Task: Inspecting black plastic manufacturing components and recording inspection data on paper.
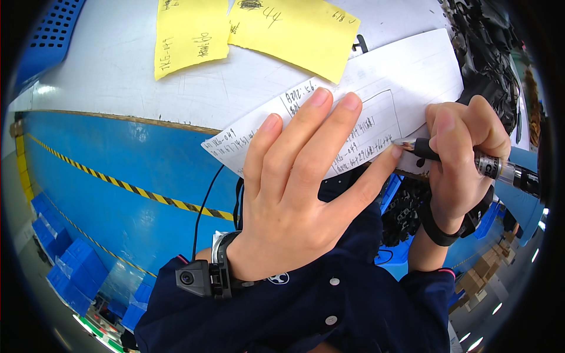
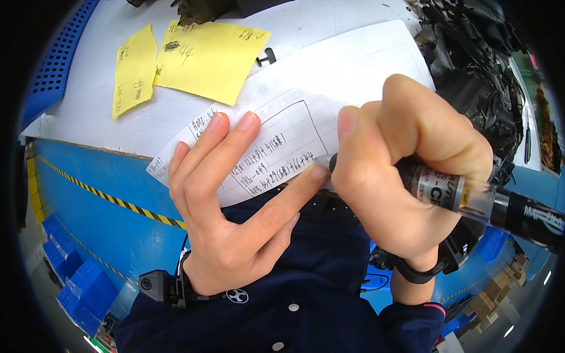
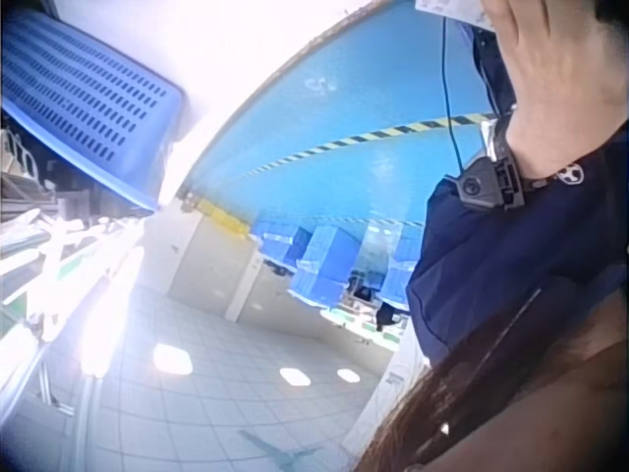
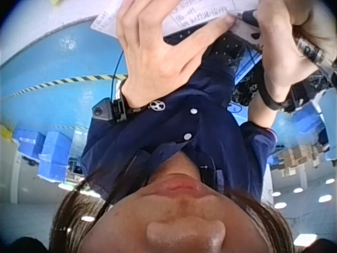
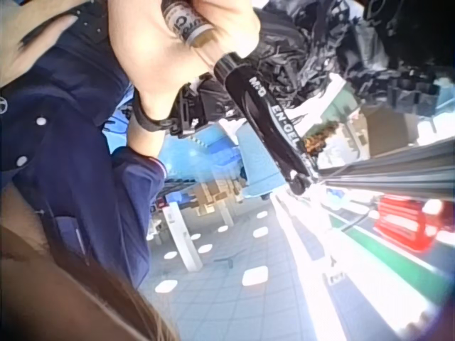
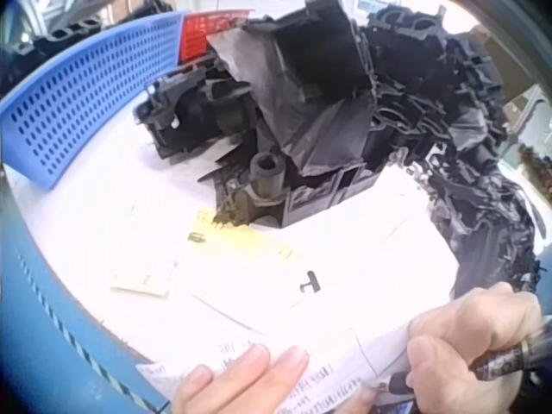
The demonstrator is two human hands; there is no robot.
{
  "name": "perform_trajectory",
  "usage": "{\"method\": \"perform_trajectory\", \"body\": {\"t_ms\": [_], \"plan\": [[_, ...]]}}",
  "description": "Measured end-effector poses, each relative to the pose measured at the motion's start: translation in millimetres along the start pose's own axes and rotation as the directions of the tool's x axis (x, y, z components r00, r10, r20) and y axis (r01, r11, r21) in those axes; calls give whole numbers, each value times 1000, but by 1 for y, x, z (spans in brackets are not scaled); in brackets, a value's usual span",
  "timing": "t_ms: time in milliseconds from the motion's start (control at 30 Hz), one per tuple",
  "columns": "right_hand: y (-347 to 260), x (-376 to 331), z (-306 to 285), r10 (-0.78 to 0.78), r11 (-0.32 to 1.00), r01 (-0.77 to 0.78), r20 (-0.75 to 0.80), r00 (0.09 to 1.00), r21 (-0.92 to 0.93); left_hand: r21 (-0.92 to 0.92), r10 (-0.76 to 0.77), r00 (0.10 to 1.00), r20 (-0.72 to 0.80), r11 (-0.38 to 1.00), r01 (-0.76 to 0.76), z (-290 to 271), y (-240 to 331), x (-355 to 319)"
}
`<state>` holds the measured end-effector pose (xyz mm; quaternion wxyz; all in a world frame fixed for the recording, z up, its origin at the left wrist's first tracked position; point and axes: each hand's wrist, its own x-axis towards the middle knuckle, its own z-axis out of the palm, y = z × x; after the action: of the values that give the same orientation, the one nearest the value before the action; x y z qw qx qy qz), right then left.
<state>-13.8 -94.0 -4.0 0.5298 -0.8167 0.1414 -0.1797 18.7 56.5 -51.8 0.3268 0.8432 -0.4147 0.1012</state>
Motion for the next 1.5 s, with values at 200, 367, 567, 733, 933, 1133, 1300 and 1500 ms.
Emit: {"method": "perform_trajectory", "body": {"t_ms": [200,367,567,733,933,1133,1300,1500], "plan": [[4,0,2,35,993,-20,-130,991,114,12,10,1000,-9,1000,-10,0,0,1],[4,5,1,4,998,7,-165,986,70,31,47,999,-6,998,-47,-8,-4,6],[3,5,3,108,985,-84,-159,981,153,-197,101,982,-160,972,-132,-29,-25,-4],[8,3,-2,30,984,-21,-51,998,174,-134,60,990,-127,988,-77,-41,-48,-14],[9,-6,5,-226,966,238,-121,967,97,-35,116,988,-102,992,-120,-39,-51,-15],[11,-1,2,-398,913,407,-250,883,-17,7,77,990,-120,997,-77,-47,-39,-10],[2,-1,-15,-504,858,513,-265,822,-38,-159,203,942,-268,955,-251,-56,-30,-11],[-4,-8,-16,-200,789,442,-502,841,426,-853,156,988,-19,513,-97,-20,24,-3]]}}
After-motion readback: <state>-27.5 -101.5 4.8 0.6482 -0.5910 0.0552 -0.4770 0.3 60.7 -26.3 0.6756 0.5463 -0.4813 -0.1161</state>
